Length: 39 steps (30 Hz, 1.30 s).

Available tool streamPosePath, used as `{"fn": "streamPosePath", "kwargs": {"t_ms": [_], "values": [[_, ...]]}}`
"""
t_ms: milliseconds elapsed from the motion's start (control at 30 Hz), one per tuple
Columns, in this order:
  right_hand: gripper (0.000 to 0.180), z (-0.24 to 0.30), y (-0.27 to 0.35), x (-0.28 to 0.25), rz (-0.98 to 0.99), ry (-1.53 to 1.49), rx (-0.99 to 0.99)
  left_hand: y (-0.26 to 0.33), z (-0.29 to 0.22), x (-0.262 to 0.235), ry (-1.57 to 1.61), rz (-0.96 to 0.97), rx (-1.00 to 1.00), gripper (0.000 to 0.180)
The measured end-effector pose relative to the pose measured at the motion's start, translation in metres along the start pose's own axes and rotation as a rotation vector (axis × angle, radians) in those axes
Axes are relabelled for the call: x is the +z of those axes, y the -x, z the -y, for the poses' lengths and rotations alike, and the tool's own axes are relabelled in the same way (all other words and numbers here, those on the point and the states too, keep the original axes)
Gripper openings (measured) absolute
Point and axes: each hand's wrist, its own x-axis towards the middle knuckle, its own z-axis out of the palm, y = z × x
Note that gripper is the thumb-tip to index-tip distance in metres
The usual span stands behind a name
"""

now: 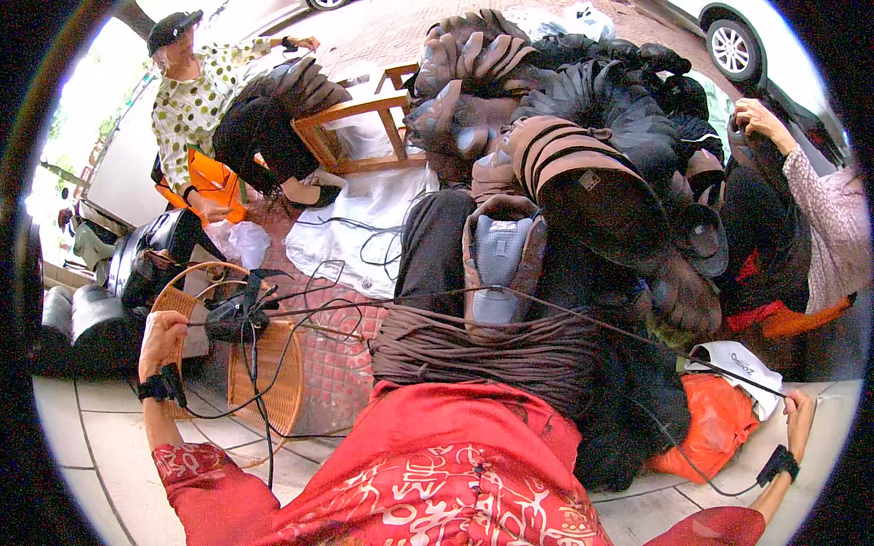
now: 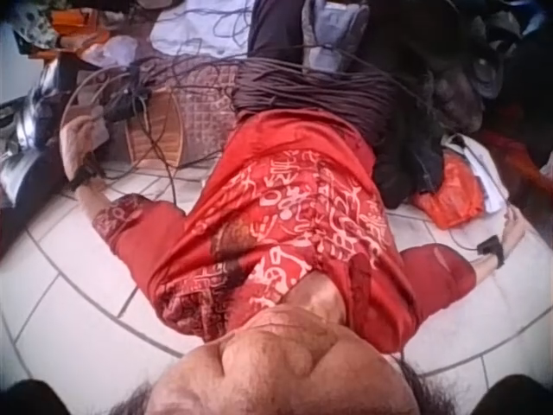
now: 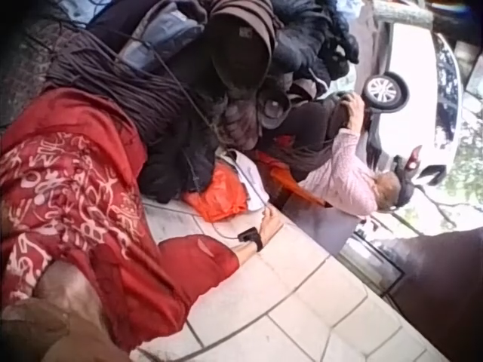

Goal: Lacing a brown athletic shoe as part of a manufacturing or assembly task.

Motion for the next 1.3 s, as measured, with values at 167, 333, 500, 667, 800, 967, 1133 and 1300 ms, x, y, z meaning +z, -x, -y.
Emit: {"fn": "streamPosePath", "kwargs": {"t_ms": [167, 333, 500, 667, 800, 967, 1133, 1300], "values": [[0.017, -0.038, 0.009, 0.022, -0.351, 0.059, -0.015, -0.006, 0.047, -0.005, -0.344, -0.476, 0.009, 0.013], [0.025, -0.077, 0.008, 0.058, -0.497, 0.285, -0.063, -0.013, 0.060, -0.014, -0.559, -0.780, -0.021, 0.012], [0.035, -0.108, 0.013, 0.082, -0.805, 0.032, 0.256, -0.017, 0.017, -0.007, -0.183, -1.131, 0.064, 0.015], [0.048, -0.008, 0.028, 0.104, -0.837, -1.434, -0.318, -0.025, -0.078, -0.007, 0.584, -0.978, 0.368, 0.019], [0.034, 0.153, 0.030, 0.101, -0.675, -1.100, 0.242, -0.044, -0.193, 0.029, 0.877, -0.490, 0.669, 0.012], [0.030, 0.384, 0.013, 0.127, -0.032, -1.241, -0.311, -0.045, -0.268, 0.149, 1.314, 0.565, 0.380, 0.024], [0.013, 0.432, -0.018, 0.184, 0.195, -1.064, -0.449, -0.040, -0.304, 0.229, 1.290, 0.740, 0.374, 0.042], [0.014, 0.448, -0.013, 0.215, 0.232, -0.751, -0.555, -0.054, -0.311, 0.242, 1.356, 0.754, 0.393, 0.016]]}}
